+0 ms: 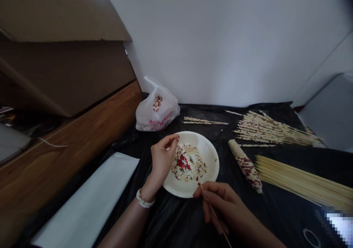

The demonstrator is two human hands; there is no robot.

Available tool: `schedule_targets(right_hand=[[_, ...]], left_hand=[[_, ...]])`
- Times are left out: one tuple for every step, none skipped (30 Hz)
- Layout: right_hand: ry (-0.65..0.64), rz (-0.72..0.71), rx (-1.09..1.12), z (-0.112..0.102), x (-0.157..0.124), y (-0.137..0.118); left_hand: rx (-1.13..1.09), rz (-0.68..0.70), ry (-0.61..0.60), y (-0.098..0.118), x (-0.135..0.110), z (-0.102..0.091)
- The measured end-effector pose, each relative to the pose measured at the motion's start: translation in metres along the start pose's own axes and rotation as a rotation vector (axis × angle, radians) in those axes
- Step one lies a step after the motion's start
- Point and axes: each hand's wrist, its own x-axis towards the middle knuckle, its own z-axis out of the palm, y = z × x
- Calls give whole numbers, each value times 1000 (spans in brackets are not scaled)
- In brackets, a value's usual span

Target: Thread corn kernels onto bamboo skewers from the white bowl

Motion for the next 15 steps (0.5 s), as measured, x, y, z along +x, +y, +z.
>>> schedule_targets(right_hand=[[17,-7,-27,0,0,-1],[34,-11,-54,0,1,-3],[47,-12,-79,0,1,-4],[58,-11,-98,-1,2,-5],[63,-9,-112,-1,2,-6],[70,-7,-122,-2,2,-6],[77,-9,-127,-2,3,-6],[80,-13,-130,-3,3,-5],[82,-18,-134,-4,3,-4],[80,-23,-138,-4,3,-3],[76,-24,-144,-5,3,-2],[73,-25,-149,-6,2,-2],[70,-25,-151,-6,2,-1],[68,-24,-147,-6,2,-1],[68,-22,-139,-6,2,-1]], left_hand=[[-63,-37,-3,2,1,1],[-149,-91,-9,3,2,1],[-248,-160,-19,3,3,1],[-352,-241,-36,4,5,1],[-451,-325,-59,3,6,1],[-537,-403,-84,3,7,0],[-608,-465,-105,2,9,-1],[-664,-512,-123,1,10,-2],[-709,-544,-135,0,10,-3],[-745,-565,-140,-2,11,-4],[-775,-580,-139,-3,12,-4],[-801,-598,-137,-4,12,-5],[-822,-618,-137,-5,12,-5],[-837,-637,-138,-5,13,-5],[-847,-651,-140,-6,13,-6]])
